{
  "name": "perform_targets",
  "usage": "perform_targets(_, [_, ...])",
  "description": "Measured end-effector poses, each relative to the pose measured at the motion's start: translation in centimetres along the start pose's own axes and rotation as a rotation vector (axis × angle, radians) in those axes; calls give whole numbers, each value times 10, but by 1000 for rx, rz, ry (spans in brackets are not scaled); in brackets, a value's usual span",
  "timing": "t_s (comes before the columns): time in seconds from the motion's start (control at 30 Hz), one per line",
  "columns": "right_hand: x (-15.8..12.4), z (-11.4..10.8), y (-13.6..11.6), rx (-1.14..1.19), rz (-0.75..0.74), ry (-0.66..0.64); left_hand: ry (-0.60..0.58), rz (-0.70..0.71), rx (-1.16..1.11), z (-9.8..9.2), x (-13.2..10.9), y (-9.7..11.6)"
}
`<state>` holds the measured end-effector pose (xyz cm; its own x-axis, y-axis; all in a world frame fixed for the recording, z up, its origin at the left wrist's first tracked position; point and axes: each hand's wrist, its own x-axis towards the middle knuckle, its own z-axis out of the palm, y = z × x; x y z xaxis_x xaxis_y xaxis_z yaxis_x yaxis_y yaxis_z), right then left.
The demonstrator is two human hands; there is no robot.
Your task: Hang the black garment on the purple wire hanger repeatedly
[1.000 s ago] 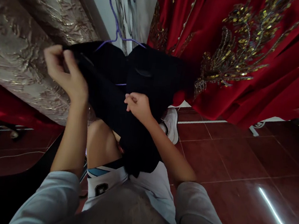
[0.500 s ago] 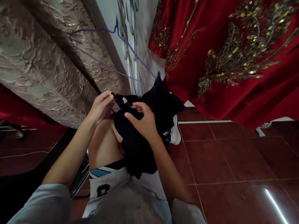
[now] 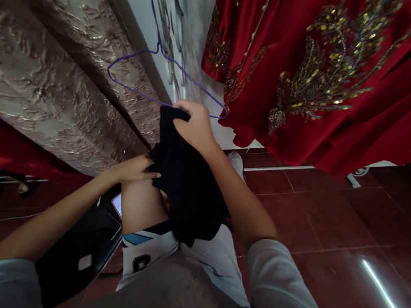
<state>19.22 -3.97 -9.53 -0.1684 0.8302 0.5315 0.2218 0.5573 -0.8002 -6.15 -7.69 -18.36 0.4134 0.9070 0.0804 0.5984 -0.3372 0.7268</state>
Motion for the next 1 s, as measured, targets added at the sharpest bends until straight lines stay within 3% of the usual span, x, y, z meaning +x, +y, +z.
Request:
perform_targets(0.07, [17,10,27,12,21,26,-137,2,110,-17,-5,-15])
perform_targets(0.17, [25,14,62,19,83,27,-53,21,83,-46,-10,-30])
perform_targets(0.23, [21,0,72,-33,39,63,25,29,10,-64,-11,-38])
perform_targets(0.37, [10,-47,59,-206,-54,106,190,53,-31,-98,-5,-34])
perform_targets(0.47, [7,-70,41,-253,-46,100,389,157,55,-116,10,-8])
perform_targets(0.57, [3,-74,30,-200,23,31,497,270,174,-120,30,28])
perform_targets(0.67, [-9,-72,24,-86,75,-62,551,347,186,-113,49,58])
perform_targets(0.87, [-37,-90,7,49,84,-234,514,326,248,-102,71,82])
perform_targets(0.93, [-37,-105,2,-56,22,-150,509,279,306,-105,73,85])
perform_targets(1.0, [-31,-123,-1,-192,-11,22,503,254,352,-108,74,88])
